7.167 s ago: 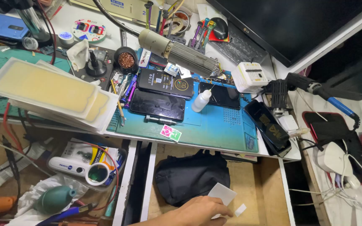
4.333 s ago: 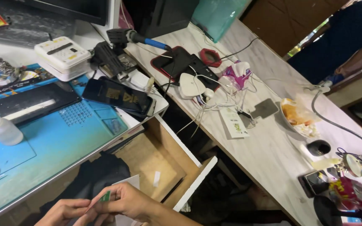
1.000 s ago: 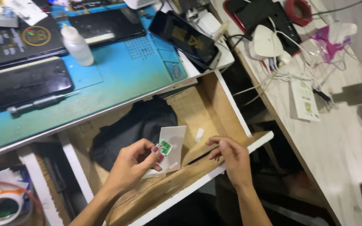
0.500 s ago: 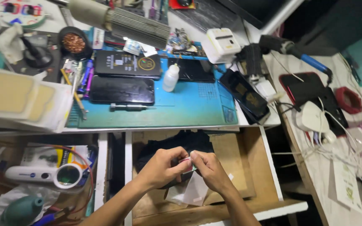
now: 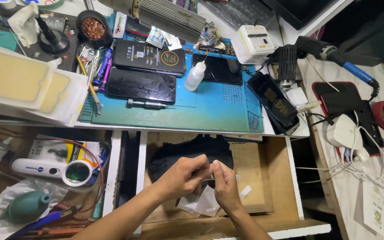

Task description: Replacing a screen protector on a smartphone at a repair bench

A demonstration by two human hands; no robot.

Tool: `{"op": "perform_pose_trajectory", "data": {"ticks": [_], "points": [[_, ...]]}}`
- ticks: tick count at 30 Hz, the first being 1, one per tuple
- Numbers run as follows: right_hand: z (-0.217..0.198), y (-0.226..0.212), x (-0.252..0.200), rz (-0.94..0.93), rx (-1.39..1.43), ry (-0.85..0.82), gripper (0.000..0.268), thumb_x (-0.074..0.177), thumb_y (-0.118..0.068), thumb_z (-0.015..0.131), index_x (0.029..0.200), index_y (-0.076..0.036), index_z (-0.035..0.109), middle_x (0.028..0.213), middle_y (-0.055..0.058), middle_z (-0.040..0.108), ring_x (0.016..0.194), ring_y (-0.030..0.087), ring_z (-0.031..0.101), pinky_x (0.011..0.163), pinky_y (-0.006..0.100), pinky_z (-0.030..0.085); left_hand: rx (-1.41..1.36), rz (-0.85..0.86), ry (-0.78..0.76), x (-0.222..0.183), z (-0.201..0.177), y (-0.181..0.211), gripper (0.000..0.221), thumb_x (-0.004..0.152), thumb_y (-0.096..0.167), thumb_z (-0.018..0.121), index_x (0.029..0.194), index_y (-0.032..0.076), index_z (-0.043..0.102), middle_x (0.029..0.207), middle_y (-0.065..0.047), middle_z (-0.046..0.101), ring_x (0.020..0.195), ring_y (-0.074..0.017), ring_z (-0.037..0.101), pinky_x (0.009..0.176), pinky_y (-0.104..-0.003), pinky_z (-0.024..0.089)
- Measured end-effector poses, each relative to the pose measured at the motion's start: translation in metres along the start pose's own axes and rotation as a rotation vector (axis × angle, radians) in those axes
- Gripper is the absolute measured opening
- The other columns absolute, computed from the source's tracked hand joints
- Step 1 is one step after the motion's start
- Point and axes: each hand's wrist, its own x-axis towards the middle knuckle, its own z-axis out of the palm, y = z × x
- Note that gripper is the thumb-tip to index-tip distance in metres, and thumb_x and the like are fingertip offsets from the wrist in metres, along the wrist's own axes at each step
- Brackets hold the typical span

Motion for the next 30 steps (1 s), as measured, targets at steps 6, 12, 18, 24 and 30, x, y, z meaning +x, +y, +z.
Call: {"op": "perform_pose_trajectory", "data": {"ticks": [6,12,18,24,30], "points": [[0.001,-0.010,0.006,-0.052,-0.098,0.046,0.047,0.107,-0.040,0.044,0.068,-0.013,0.046,0.062,-0.003,0.045,0.056,0.008,0.042,0.048,0.027,0.034,-0.030,-0.184,0.014,0.006,-0.006,0.002,0.021,0.098,0.024,0.069,0.090,0.010,0.055,0.056,-0.003,0.070,0.050,-0.0096,0.067,0.050,-0.022,0.050],[-0.003,-0.005,0.007,-0.132,-0.232,0.004,0.049,0.109,-0.040,0.041,0.067,-0.014,0.038,0.061,-0.005,0.038,0.055,0.007,0.035,0.049,0.029,0.028,-0.027,-0.188,-0.070,0.006,-0.007,-0.002,0.027,0.101,0.019,0.066,0.079,0.011,0.051,0.062,-0.002,0.067,0.053,-0.0098,0.068,0.051,-0.023,0.049],[-0.011,0.005,0.028,0.132,0.625,0.077,0.045,0.107,-0.041,0.047,0.073,-0.014,0.037,0.062,-0.002,0.028,0.049,0.009,0.021,0.045,0.027,0.017,0.441,0.530,0.214,-0.001,0.014,-0.018,0.018,0.102,0.010,0.062,0.086,0.004,0.056,0.072,-0.006,0.053,0.054,-0.0215,0.047,0.047,-0.034,0.039],[-0.116,-0.044,-0.053,-0.282,0.627,0.519,0.038,0.103,-0.036,0.044,0.071,-0.015,0.038,0.064,-0.003,0.021,0.049,0.011,0.015,0.047,0.027,0.015,0.391,0.283,0.256,-0.016,0.031,-0.038,0.016,0.100,0.019,0.060,0.087,0.010,0.056,0.074,-0.001,0.067,0.054,-0.0155,0.059,0.052,-0.028,0.042],[-0.149,0.039,-0.151,-0.253,0.053,1.263,0.027,0.104,-0.036,0.038,0.088,-0.015,0.041,0.072,0.000,0.040,0.053,0.011,0.034,0.046,0.027,0.023,0.385,0.042,0.156,-0.023,0.045,-0.062,0.015,0.097,0.025,0.061,0.092,0.012,0.058,0.070,0.005,0.072,0.053,-0.0142,0.065,0.055,-0.029,0.047]]}}
